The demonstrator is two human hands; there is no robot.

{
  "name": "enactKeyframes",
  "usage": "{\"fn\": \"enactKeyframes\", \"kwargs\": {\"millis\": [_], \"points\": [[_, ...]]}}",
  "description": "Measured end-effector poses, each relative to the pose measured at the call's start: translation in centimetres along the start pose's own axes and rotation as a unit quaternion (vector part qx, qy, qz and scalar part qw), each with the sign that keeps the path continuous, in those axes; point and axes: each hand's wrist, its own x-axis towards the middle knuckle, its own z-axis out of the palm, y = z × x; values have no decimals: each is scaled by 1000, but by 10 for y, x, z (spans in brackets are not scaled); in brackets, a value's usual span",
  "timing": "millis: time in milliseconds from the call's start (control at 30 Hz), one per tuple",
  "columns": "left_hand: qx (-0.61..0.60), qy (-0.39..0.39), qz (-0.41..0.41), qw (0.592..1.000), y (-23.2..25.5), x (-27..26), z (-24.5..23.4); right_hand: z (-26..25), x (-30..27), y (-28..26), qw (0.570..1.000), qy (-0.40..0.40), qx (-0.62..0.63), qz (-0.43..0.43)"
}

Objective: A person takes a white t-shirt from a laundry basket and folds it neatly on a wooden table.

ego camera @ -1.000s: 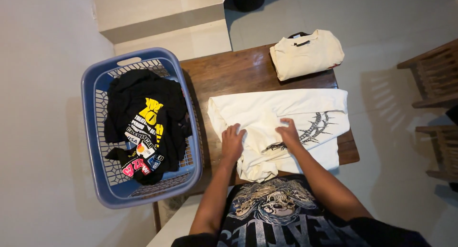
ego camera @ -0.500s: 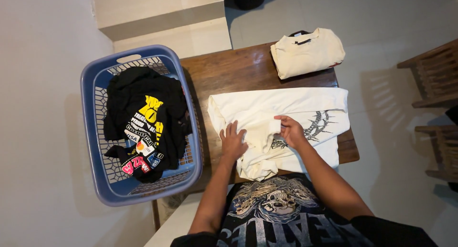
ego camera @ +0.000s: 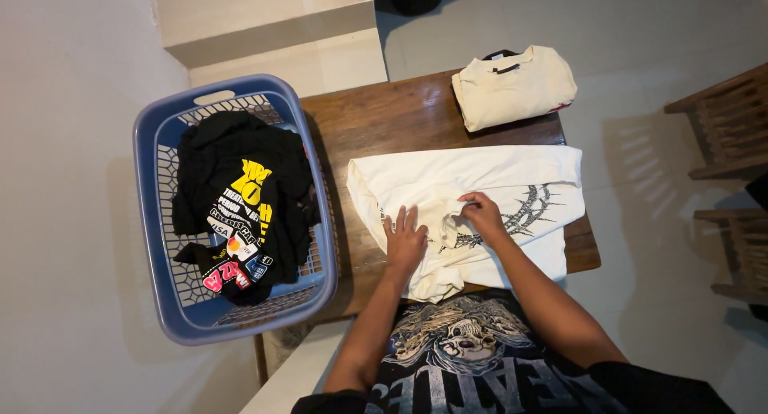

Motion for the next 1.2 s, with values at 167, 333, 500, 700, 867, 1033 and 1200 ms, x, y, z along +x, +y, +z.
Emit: {"fn": "enactKeyframes", "kwargs": {"millis": [167,333,500,700,867,1033,1200], "points": [[-19,-45,-40,998,-9,1,10,-6,-6,-23,993,17,-65,-98],[-117,-135,-138,974,-22,10,11,-8,-5,-32,983,-23,-94,-159],[-312,-126,-291,895,-54,33,31,-5,24,19,988,-4,-151,-30],[-409,-45,-365,835,-90,46,34,-7,-5,-43,977,-16,-211,-1],[-390,-66,-386,833,-75,70,-3,-3,17,-38,983,0,-185,10],[-322,-161,-369,857,-105,70,55,-2,1,-69,979,-58,-193,17],[-280,-139,-384,869,-90,84,7,0,10,-60,983,69,-153,-76]]}}
